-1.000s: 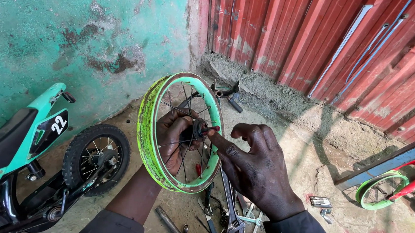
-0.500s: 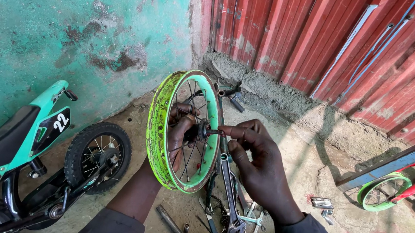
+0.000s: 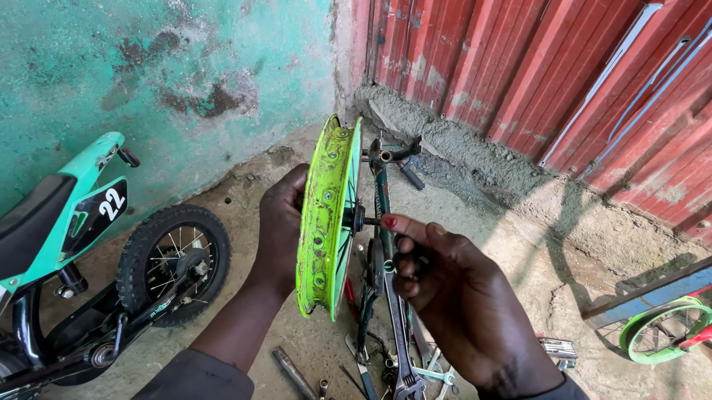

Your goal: Repair a bicycle wheel hub using a wrench

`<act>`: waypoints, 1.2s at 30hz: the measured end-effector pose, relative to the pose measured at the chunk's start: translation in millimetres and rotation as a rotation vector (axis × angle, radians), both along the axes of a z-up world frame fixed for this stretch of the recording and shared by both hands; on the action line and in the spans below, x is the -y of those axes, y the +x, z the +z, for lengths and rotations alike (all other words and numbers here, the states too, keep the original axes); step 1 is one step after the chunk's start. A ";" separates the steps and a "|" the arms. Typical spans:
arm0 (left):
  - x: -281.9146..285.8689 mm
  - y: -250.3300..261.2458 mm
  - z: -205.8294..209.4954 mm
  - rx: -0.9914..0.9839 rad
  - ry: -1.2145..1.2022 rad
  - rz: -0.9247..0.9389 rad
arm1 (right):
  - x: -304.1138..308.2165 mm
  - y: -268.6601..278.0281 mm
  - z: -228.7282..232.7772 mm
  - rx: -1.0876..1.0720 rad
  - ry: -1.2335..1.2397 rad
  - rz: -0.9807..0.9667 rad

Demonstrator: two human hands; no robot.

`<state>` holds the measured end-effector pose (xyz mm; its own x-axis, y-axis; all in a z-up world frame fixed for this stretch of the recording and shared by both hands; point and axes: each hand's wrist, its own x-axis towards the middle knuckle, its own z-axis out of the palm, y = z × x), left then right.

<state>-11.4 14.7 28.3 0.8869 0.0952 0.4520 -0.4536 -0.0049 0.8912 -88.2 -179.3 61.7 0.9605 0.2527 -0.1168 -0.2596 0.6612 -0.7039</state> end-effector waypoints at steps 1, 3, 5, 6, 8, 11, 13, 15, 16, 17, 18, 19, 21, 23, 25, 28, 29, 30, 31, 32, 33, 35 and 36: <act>0.4 0.2 -0.5 -0.001 -0.001 0.001 | -4.1 -0.8 2.6 -0.001 -0.001 0.001; 2.9 1.3 -1.0 -0.198 -0.145 -0.023 | -10.5 -2.5 7.8 0.161 -0.263 -0.163; 2.7 5.2 -9.8 -0.162 -0.141 -0.023 | -14.4 -0.3 0.5 0.198 -0.288 -0.147; 2.8 7.3 -14.1 -0.124 -0.137 -0.024 | -16.3 0.6 -3.4 0.235 -0.312 -0.131; 2.9 10.8 -22.2 -0.069 -0.129 -0.026 | -17.6 1.5 -8.6 0.228 -0.314 -0.124; 4.2 8.5 -18.7 -0.044 -0.073 0.019 | -19.5 2.7 -12.5 0.217 -0.340 -0.119; 8.0 6.3 -13.7 -0.077 -0.025 0.064 | -19.0 3.6 -14.7 0.212 -0.366 -0.122; 11.8 5.2 -11.5 -0.278 -0.415 -0.114 | -19.1 4.4 -18.6 0.247 -0.449 -0.117; 10.6 5.6 -12.6 -0.280 -0.414 -0.115 | -18.8 6.4 -20.5 0.245 -0.448 -0.117; 9.3 5.9 -13.7 -0.258 -0.313 -0.073 | -18.5 8.5 -22.2 0.311 -0.601 -0.145; 8.5 6.6 -14.4 -0.234 -0.213 -0.031 | -17.8 10.7 -23.7 0.377 -0.755 -0.173; 9.6 3.6 -10.4 -0.235 -0.212 -0.032 | -17.4 10.4 -22.8 0.376 -0.754 -0.174; 11.1 -2.1 -1.9 -0.352 -0.232 -0.006 | -17.2 10.3 -20.6 0.578 -0.990 -0.190; 9.7 4.8 -13.2 -0.292 -0.225 -0.011 | -18.6 9.1 -22.1 0.642 -1.024 -0.184; 8.5 8.8 -20.7 -0.232 -0.218 -0.016 | -20.8 7.7 -25.0 0.705 -1.060 -0.178; 7.4 13.4 -29.9 -0.200 -0.251 -0.044 | -26.4 3.3 -25.5 0.612 -1.066 -0.149; 7.5 16.6 -35.7 -0.094 -0.083 0.066 | -28.5 0.1 -21.9 0.633 -1.075 -0.140; 7.1 19.9 -41.3 0.012 0.084 0.177 | -31.2 -2.9 -18.3 0.654 -1.083 -0.130; 6.3 25.8 -53.9 0.013 0.085 0.178 | -31.5 -3.0 -18.7 0.656 -1.082 -0.131; 5.9 31.7 -66.6 -0.065 -0.145 0.016 | -31.5 -3.1 -19.1 0.712 -1.119 -0.123; 5.5 37.8 -79.3 -0.144 -0.376 -0.145 | -31.4 -3.1 -19.5 0.769 -1.156 -0.114; 5.3 43.6 -73.2 -0.176 -0.455 -0.143 | -26.8 -3.2 -17.8 0.747 -1.133 -0.081; 4.4 47.0 -69.9 -0.207 -0.534 -0.143 | -25.3 -2.8 -17.0 0.724 -1.112 -0.049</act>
<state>35.6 10.3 -41.6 0.9724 0.1348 0.1907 -0.2332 0.5174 0.8234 -91.0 -154.0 44.7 0.8982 0.3198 0.3015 0.4087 -0.3550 -0.8408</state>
